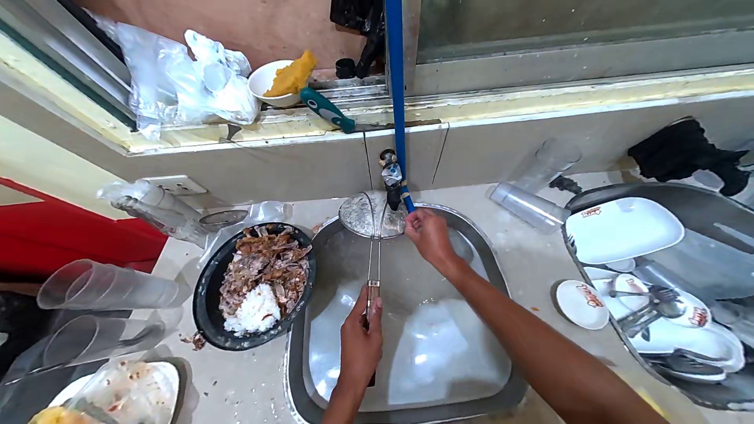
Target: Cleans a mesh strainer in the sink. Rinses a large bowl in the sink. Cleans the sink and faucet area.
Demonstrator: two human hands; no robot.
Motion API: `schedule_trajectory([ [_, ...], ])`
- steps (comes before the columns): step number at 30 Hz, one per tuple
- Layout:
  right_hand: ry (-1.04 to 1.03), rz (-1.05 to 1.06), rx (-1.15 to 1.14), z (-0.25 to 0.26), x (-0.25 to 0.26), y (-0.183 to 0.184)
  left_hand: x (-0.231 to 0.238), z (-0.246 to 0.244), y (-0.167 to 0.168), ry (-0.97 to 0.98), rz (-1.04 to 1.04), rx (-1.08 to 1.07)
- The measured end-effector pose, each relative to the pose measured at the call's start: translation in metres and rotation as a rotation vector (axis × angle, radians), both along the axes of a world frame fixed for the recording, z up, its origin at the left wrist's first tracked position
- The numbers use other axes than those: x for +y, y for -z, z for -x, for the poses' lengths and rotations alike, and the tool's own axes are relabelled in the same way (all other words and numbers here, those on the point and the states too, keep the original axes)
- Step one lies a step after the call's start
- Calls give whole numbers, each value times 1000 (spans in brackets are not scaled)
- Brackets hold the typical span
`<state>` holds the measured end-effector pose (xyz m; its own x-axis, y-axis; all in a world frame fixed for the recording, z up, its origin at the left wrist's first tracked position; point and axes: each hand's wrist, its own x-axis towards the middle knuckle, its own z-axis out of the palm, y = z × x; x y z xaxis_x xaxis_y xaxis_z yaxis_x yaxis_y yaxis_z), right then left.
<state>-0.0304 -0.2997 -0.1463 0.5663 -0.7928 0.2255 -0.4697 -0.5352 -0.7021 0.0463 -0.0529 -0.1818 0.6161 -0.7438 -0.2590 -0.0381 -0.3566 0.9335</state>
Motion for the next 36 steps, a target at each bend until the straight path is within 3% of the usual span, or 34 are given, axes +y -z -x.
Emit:
schedule_trajectory([
  [3,-63,69,-73,2,30,-13,1,0,2,-9,-6,7],
  [8,-77,54,-110,1,30,-8,2,-2,0,-4,-6,13],
  [13,-151,189,-112,-8,16,6,2,-4,-5,9,-14,18],
  [19,-222,166,-166,-6,-8,15,3,-9,-5,18,4,51],
  [22,-132,104,-112,-11,-21,15,3,-9,-6,18,-8,59],
  [26,28,-134,-55,-13,-33,11,3,-12,-9,23,-23,49],
  [28,117,-321,-238,-15,-29,11,5,-15,-7,25,-17,31],
  [32,151,-913,-709,-24,-5,0,17,-24,1,0,27,-133],
  [34,147,-1050,-794,-26,-1,-2,29,-28,-2,-3,4,-270],
  [36,137,-1046,-806,-28,-5,0,45,-32,-10,-1,-39,-469],
])
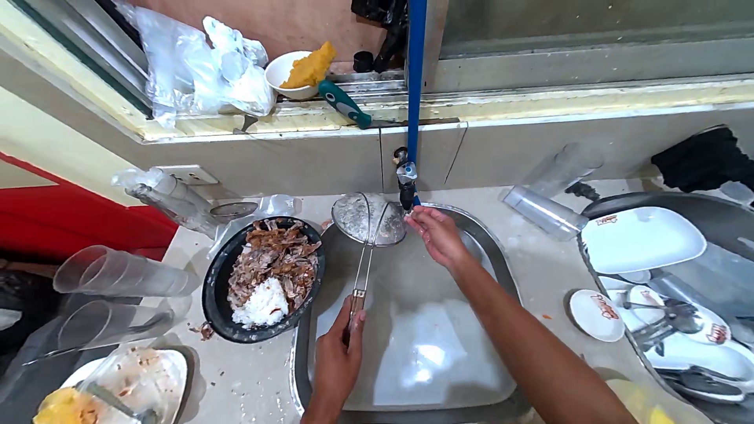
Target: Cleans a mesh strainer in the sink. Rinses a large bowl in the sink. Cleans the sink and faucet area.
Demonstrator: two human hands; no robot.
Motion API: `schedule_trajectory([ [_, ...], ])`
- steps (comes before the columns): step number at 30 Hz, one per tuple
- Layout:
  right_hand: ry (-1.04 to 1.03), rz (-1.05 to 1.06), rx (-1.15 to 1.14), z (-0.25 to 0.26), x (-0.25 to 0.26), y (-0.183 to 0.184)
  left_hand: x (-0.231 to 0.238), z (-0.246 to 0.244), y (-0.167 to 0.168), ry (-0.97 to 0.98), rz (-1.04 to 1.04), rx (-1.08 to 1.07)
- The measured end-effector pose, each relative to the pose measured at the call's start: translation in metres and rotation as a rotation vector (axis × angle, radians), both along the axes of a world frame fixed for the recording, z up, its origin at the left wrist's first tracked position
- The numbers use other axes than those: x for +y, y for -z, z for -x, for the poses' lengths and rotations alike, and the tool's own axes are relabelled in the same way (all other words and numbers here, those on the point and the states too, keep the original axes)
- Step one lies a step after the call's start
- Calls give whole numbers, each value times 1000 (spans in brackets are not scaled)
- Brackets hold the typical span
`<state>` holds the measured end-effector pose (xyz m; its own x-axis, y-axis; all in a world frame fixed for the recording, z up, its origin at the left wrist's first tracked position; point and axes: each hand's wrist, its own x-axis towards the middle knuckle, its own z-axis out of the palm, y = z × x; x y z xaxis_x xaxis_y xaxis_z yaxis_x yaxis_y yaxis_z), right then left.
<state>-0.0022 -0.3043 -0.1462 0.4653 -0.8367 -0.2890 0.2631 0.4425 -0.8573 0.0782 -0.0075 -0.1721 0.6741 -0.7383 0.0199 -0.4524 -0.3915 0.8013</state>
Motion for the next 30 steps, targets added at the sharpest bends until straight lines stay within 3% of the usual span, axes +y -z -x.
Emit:
schedule_trajectory([
  [3,-60,30,56,-3,-8,3,21,-6,-10,-2,-27,-197],
  [7,-120,-19,45,-16,-15,11,30,-18,-13,34,-6,-246],
  [11,27,26,82,-39,-3,21,22,-25,-13,100,-22,-324],
  [19,55,732,510,-31,46,23,5,-46,-16,243,-68,-342],
  [23,81,928,479,-7,71,41,5,-53,-12,304,-88,-352],
  [26,40,876,495,-6,61,43,4,-55,-7,348,-104,-350],
  [30,-57,555,474,-38,1,41,8,-51,-7,411,-197,-256],
])
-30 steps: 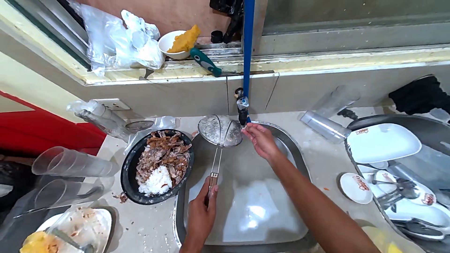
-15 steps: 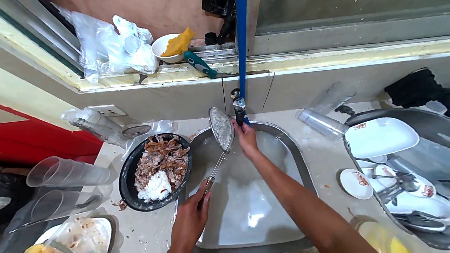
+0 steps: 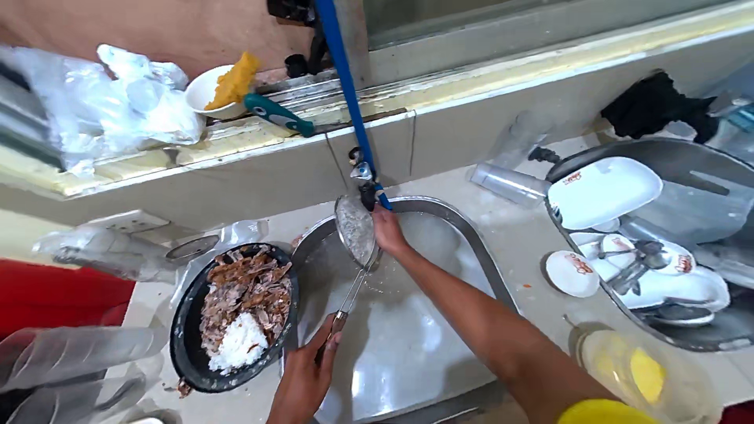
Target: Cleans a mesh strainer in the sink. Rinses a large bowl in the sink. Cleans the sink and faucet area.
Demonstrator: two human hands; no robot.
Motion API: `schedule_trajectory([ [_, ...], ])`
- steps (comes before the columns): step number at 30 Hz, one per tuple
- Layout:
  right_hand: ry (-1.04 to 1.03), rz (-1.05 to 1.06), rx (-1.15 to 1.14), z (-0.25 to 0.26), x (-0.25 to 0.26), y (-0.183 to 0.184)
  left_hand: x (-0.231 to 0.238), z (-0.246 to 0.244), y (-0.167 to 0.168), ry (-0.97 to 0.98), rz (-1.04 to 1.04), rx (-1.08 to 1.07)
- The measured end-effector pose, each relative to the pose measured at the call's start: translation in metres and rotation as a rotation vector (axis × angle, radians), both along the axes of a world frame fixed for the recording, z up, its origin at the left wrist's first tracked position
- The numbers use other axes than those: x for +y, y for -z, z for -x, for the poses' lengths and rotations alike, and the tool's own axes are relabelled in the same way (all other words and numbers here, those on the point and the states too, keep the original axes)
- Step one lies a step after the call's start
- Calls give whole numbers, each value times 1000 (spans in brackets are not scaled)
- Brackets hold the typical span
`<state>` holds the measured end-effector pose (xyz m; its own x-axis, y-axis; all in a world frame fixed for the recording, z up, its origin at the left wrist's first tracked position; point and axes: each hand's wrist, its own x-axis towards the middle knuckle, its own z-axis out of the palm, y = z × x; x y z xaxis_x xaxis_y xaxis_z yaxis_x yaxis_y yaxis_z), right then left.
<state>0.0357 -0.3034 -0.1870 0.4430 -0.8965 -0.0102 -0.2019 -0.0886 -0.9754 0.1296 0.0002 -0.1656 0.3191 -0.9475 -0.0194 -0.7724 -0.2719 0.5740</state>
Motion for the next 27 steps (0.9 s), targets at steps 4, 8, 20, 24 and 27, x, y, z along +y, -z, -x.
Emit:
schedule_trajectory([
  [4,-1,-38,-145,1,19,14,7,9,4,-2,-8,-15],
  [8,-162,386,10,20,62,29,23,12,17,-51,60,-9],
  [20,-220,393,198,41,37,-1,18,25,18,-63,99,195],
  [24,-83,318,235,39,44,-11,12,41,20,-100,107,251],
  [27,-296,498,253,41,65,-11,11,46,18,-150,102,282],
])
